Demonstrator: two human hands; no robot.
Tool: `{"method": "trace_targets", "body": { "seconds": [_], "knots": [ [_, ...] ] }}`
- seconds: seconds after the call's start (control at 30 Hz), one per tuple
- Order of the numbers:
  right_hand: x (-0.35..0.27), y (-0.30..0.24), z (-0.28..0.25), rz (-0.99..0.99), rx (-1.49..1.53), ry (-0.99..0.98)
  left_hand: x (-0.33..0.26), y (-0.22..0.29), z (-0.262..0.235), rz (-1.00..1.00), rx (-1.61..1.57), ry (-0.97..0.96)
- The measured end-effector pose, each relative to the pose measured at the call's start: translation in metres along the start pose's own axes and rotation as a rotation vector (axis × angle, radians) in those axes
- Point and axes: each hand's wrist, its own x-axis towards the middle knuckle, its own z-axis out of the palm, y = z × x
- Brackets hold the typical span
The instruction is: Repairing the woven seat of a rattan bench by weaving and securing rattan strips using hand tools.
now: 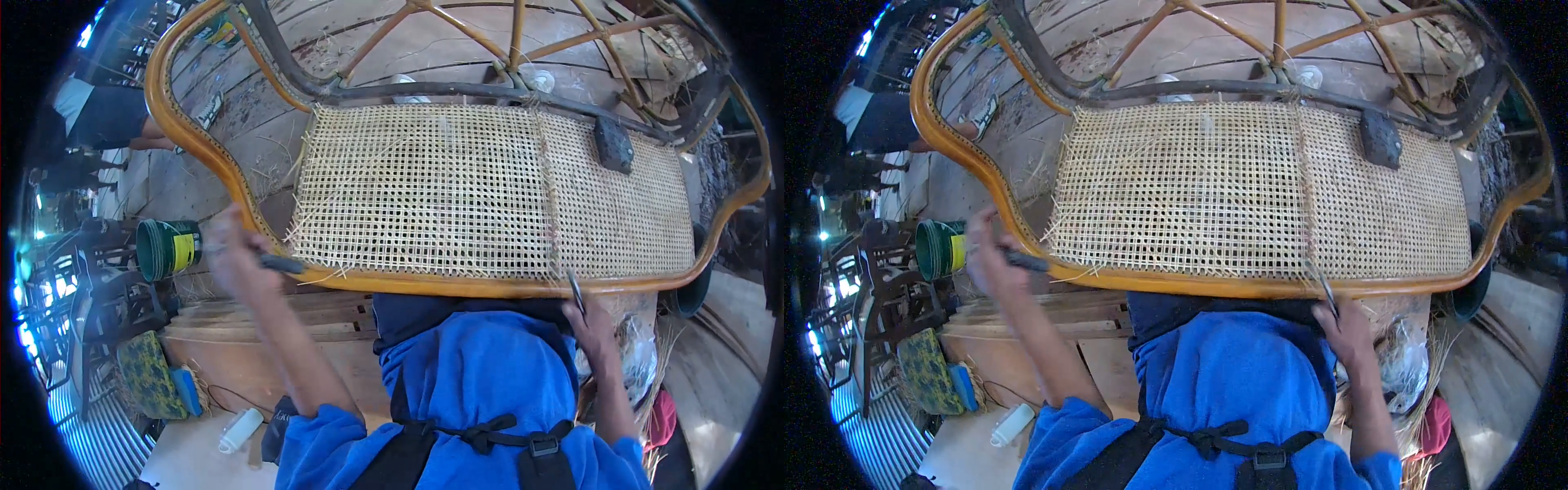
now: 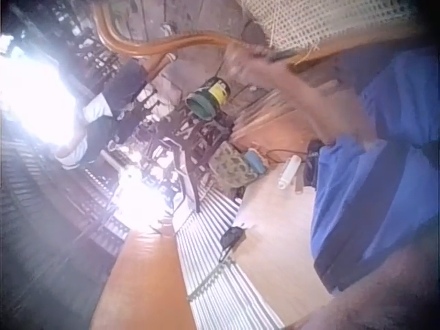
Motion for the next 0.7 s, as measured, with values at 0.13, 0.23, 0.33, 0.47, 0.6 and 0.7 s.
{"method": "trace_targets", "body": {
  "seconds": [0.13, 0.23, 0.33, 0.47, 0.6, 0.7],
  "knots": [
    [-0.08, 0.184, 0.054, 0.28, -0.207, -0.063, 0.022, -0.009, -0.039, -0.116, -0.527, 0.156],
    [-0.096, 0.155, 0.057, 0.036, -0.295, 0.097, -0.024, -0.012, -0.022, -0.214, -0.539, -0.348],
    [-0.026, 0.062, 0.009, 0.045, 0.019, 0.181, -0.075, -0.029, 0.045, -0.37, -0.087, -0.585],
    [0.133, -0.064, 0.011, -0.476, 0.04, 0.288, -0.098, -0.062, 0.105, -0.52, 0.164, -0.942],
    [0.276, -0.181, 0.059, -0.761, 0.012, 0.266, -0.08, -0.062, 0.139, -0.46, 0.313, -1.111],
    [0.342, -0.213, 0.096, -0.916, -0.065, 0.165, -0.053, -0.072, 0.153, -0.451, 0.448, -1.158]
  ]
}}
